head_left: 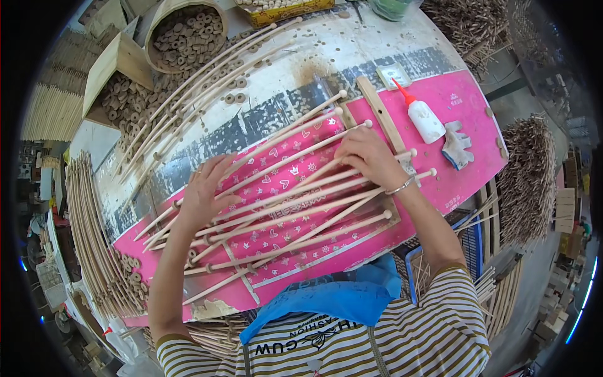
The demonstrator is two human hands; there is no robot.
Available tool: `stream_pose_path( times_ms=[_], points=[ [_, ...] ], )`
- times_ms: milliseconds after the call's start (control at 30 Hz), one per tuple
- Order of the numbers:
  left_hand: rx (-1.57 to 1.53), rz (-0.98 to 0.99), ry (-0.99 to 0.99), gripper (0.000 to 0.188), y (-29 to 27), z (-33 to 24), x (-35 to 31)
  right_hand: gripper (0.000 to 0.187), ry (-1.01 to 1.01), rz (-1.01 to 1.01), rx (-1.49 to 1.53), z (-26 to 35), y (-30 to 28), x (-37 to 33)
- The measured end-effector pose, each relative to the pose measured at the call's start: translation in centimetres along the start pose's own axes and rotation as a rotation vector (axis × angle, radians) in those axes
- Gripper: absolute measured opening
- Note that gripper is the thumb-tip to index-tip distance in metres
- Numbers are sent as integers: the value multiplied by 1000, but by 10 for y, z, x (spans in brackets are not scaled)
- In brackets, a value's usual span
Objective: The person is assembling wooden lattice components by gluing small rings onto thin rods on a workbench.
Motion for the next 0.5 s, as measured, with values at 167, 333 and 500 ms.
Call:
stream_pose_path(
  times_ms=[167,333,500],
  points=[
    [200,38,184,71,14,-41,-42,8,-3,-55,-78,-16,13,8],
    [280,-27,3,74,30,-38,-72,10,37,-24,-107,-14,7,9],
    [240,21,12,77,25,-53,-81,11,59,-20,-115,-15,8,10]
  ],
)
Point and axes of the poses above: each hand's wrist, its own x-axis towards the middle knuckle, its own y-axis out of the palm, z = x × y, the point moved 7 cm from there along x, towards the middle knuckle, and after that the axes turned 2 degrees about -y, right-handed, at the moved point
